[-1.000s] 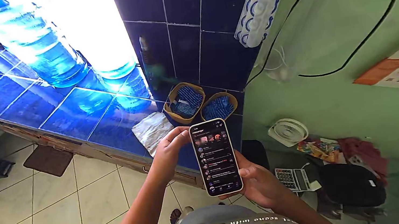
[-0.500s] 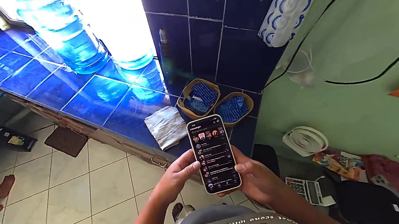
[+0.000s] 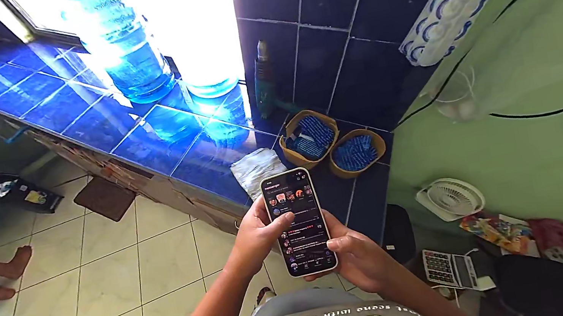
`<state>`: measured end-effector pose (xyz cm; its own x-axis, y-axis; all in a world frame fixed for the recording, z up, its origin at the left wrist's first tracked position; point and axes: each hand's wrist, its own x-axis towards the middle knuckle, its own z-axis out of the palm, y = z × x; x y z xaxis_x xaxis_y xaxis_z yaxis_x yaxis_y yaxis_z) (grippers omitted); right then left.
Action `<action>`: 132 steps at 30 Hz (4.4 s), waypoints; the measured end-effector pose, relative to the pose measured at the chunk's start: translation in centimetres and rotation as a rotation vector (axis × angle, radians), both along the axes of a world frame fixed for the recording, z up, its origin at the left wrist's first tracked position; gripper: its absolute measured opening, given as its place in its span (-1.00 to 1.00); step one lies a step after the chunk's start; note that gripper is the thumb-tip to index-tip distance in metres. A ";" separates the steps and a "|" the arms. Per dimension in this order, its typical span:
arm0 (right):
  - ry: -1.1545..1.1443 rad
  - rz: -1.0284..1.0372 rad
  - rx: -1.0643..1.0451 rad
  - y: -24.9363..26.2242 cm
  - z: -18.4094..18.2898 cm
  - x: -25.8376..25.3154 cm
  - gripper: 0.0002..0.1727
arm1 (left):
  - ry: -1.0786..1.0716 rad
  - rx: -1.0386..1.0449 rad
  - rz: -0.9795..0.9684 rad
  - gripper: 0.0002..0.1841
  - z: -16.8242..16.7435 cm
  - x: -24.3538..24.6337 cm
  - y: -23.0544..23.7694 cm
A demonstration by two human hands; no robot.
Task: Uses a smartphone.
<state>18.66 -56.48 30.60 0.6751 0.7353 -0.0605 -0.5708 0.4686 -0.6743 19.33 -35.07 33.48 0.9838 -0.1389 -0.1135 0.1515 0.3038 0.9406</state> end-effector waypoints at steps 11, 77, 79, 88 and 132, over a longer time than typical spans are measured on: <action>0.025 -0.074 0.058 3.7 -0.3 -1.4 -0.14 | -0.130 0.226 0.010 -0.70 0.3 1.8 6.5; -0.184 -0.022 -0.143 2.9 -1.7 0.8 0.21 | -0.028 -0.037 0.045 -0.67 -3.0 -1.5 4.1; -0.227 -0.078 -0.193 3.7 -2.0 0.3 0.22 | -0.035 0.017 0.051 -0.68 -3.1 -1.6 4.7; -0.265 -0.356 -0.409 5.9 -3.8 1.3 -0.33 | -0.036 0.114 -0.019 -0.71 -3.1 -0.1 6.0; -0.370 -0.401 -0.387 -17.3 -4.3 1.2 0.22 | 0.053 0.035 -0.142 -0.69 -4.9 2.8 -17.1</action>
